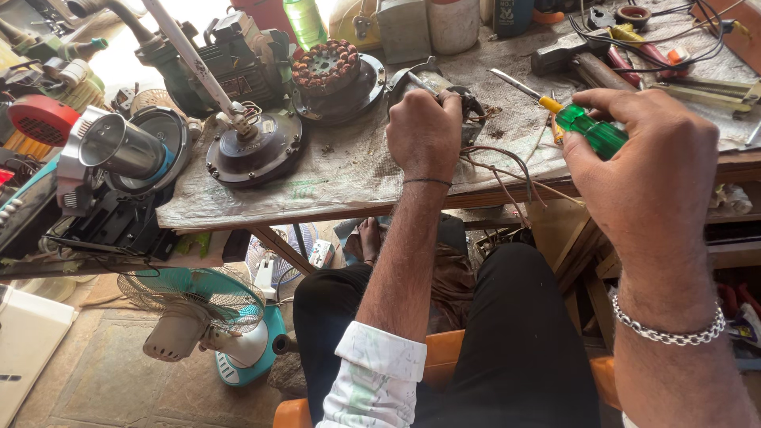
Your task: The person is repairing an electrical motor by using a screwdriver to adjust internal components and wires. They also use pliers to manipulate parts within the motor housing.
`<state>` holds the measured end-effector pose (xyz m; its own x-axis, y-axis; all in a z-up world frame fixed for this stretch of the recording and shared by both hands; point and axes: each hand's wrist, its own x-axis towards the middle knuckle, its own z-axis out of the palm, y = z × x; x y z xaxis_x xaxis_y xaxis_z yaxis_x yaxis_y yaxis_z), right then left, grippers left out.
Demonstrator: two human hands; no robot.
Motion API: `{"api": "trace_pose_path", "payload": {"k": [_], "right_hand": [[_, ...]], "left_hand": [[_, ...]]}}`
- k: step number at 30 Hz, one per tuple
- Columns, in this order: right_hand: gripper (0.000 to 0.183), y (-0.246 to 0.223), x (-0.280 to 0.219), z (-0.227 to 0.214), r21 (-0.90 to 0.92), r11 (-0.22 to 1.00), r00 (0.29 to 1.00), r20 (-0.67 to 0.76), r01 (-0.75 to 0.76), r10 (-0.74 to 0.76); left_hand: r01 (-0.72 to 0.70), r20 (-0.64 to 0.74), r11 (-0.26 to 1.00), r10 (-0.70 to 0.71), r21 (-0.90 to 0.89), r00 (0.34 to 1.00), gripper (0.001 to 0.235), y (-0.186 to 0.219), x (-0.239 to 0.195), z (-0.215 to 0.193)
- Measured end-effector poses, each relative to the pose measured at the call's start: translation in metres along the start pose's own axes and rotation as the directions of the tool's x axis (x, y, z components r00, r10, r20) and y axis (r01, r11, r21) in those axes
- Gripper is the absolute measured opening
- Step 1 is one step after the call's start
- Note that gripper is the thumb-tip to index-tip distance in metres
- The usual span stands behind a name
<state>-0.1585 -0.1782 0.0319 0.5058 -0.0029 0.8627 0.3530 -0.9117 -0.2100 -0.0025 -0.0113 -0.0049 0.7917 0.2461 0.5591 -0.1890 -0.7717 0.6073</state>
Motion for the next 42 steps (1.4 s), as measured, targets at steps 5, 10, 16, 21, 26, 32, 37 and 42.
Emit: {"api": "trace_pose_path", "payload": {"k": [5, 10, 16, 21, 26, 32, 37, 42], "right_hand": [[0.027, 0.006, -0.003, -0.002, -0.004, 0.998, 0.998, 0.023, -0.060, 0.060], [0.022, 0.018, -0.004, -0.002, -0.013, 0.997, 0.997, 0.011, -0.070, 0.070], [0.024, 0.035, -0.009, -0.006, -0.051, 0.992, 0.993, 0.000, -0.117, 0.118], [0.023, 0.041, -0.013, -0.010, 0.060, 0.981, 0.983, 0.014, -0.185, 0.185], [0.022, 0.043, -0.013, -0.010, 0.007, 0.987, 0.987, -0.001, -0.160, 0.160], [0.024, 0.039, -0.009, -0.010, -0.112, 0.989, 0.995, -0.026, -0.094, 0.092], [0.022, 0.037, -0.007, -0.011, -0.116, 0.989, 0.996, -0.026, -0.091, 0.089], [0.021, 0.036, -0.006, -0.008, -0.062, 0.997, 0.999, -0.032, -0.045, 0.043]], "left_hand": [[0.078, 0.045, 0.994, -0.075, -0.072, 0.996, 0.028, 0.000, 0.004, -0.004], [0.071, 0.048, 0.996, -0.068, -0.045, 0.997, 0.030, 0.000, 0.004, -0.011], [-0.049, 0.018, 0.993, 0.047, 0.105, 0.999, 0.035, 0.008, -0.002, -0.006], [-0.038, 0.042, 0.957, 0.027, 0.286, 0.999, 0.033, 0.013, 0.002, 0.000], [-0.066, 0.029, 0.987, 0.062, 0.150, 0.998, 0.036, 0.005, -0.002, 0.007], [0.060, 0.091, 0.998, -0.058, -0.022, 0.994, 0.036, -0.007, 0.004, 0.010], [-0.016, 0.084, 0.998, 0.012, 0.053, 0.996, 0.032, -0.008, 0.010, 0.003], [-0.098, 0.026, 0.983, 0.096, 0.152, 0.995, 0.036, -0.002, 0.006, 0.004]]}}
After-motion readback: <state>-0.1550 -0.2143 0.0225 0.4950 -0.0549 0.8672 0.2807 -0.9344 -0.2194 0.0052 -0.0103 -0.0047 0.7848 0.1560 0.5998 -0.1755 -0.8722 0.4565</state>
